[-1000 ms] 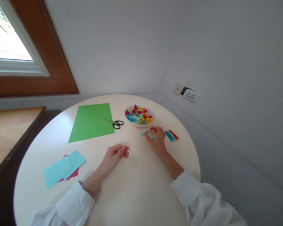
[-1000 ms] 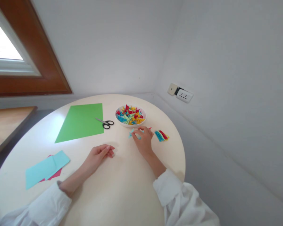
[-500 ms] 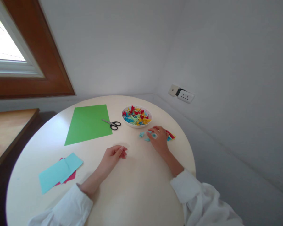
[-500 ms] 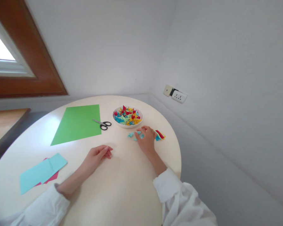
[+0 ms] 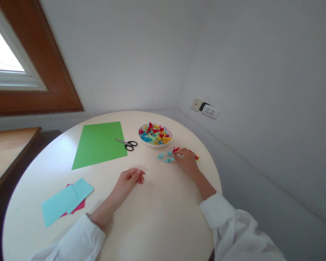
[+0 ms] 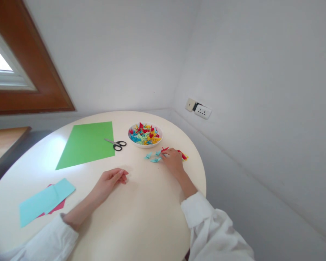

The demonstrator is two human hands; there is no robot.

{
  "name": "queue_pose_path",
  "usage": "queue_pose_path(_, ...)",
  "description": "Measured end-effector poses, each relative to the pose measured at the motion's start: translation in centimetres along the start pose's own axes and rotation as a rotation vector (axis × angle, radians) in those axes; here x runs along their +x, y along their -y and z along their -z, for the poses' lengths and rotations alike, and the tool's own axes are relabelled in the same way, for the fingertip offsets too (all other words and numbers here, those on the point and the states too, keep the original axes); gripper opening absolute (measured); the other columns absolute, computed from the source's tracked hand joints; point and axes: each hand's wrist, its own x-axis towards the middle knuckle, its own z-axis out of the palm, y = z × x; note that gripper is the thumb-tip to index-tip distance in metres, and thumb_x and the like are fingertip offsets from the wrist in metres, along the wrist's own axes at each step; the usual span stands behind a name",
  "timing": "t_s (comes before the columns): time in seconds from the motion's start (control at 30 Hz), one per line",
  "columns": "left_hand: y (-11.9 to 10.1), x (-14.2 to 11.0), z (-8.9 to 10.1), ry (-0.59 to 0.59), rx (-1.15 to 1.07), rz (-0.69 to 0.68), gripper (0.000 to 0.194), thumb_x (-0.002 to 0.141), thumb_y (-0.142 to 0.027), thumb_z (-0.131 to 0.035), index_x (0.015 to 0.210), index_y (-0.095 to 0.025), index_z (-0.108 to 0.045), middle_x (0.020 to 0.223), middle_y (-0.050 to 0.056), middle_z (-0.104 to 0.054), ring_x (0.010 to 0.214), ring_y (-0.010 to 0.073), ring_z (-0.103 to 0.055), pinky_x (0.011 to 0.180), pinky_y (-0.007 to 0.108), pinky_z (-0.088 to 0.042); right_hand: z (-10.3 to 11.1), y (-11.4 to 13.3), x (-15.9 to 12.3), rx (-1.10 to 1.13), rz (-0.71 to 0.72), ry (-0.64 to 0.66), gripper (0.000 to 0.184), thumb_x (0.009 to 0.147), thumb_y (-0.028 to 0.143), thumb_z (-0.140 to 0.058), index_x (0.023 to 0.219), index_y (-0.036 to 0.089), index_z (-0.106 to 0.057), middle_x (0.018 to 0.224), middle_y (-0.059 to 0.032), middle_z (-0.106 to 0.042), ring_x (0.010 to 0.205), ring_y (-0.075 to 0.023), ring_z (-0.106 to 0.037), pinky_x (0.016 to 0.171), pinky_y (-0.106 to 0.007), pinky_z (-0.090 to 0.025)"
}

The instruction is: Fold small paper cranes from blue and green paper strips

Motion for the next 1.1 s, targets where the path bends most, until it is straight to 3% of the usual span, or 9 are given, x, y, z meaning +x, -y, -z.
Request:
queue_pose_path(0.13, 0.3, 0.1, 0.2, 0.007, 0.011, 0.001, 0.041, 0.065, -0.055, -0.064, 0.069, -0.014, -0.067, 0.059, 0.003, -0.062, 0.057, 0.0142, -0.056, 0.061, 0.027, -0.045, 0.3, -0.3, 0.1, 0.066, -0.009, -0.037, 0.009, 0.070, 0.020, -0.062, 0.070, 0.018, -0.071, 0.077, -0.0061, -0.069, 0.073, -0.0190, -0.061, 0.078, -0.037, -0.043)
queue_pose_path(0.33, 0.2, 0.1, -0.2, -0.007, -0.023, -0.013, 0.047, 0.064, -0.059, -0.064, 0.064, -0.012, -0.062, 0.052, 0.000, -0.056, 0.049, 0.0109, -0.052, 0.053, 0.025, -0.043, 1.2, 1.1, -1.0, 0.241, -0.061, -0.142, 0.024, 0.077, 0.036, -0.056, 0.079, 0.016, -0.070, 0.082, -0.0085, -0.070, 0.072, -0.0190, -0.061, 0.065, -0.032, -0.046)
queue_pose_path(0.5, -0.4, -0.6, -2.3, 0.085, -0.163, 0.075, 0.054, 0.064, -0.066, -0.060, 0.065, -0.012, -0.058, 0.053, -0.002, -0.051, 0.045, 0.0101, -0.049, 0.043, 0.025, -0.044, 0.9, 4.9, -3.9, 0.542, -0.009, -0.067, 0.015, 0.074, 0.034, -0.063, 0.076, 0.021, -0.071, 0.079, -0.0045, -0.071, 0.072, -0.0180, -0.061, 0.060, -0.029, -0.043)
queue_pose_path(0.77, -0.7, -1.4, -3.4, 0.129, -0.201, 0.108, 0.052, 0.063, -0.062, -0.063, 0.065, -0.011, -0.057, 0.052, 0.000, -0.054, 0.042, 0.0088, -0.049, 0.042, 0.024, -0.044, -0.2, 8.7, -6.7, 0.629, 0.082, 0.028, 0.006, 0.073, 0.025, -0.066, 0.076, 0.025, -0.071, 0.076, -0.0016, -0.070, 0.073, -0.0171, -0.060, 0.068, -0.031, -0.044)
queue_pose_path(0.93, -0.9, -1.5, -3.2, 0.163, -0.153, 0.086, 0.037, 0.066, -0.047, -0.067, 0.068, -0.011, -0.059, 0.057, 0.002, -0.061, 0.043, 0.0092, -0.052, 0.046, 0.025, -0.045, -0.4, 9.3, -6.7, 0.721, -0.046, 0.061, 0.005, 0.069, 0.025, -0.067, 0.072, 0.024, -0.071, 0.074, -0.0014, -0.070, 0.070, -0.0165, -0.060, 0.064, -0.030, -0.044)
queue_pose_path(1.1, -0.9, -1.5, -3.2, 0.152, -0.102, 0.055, 0.030, 0.068, -0.041, -0.064, 0.067, -0.012, -0.058, 0.056, 0.001, -0.060, 0.043, 0.0084, -0.051, 0.047, 0.023, -0.044, -0.4, 9.4, -6.5, 0.871, -0.278, 0.048, 0.009, 0.063, 0.029, -0.071, 0.068, 0.021, -0.071, 0.069, -0.0016, -0.069, 0.067, -0.0164, -0.060, 0.066, -0.031, -0.046)
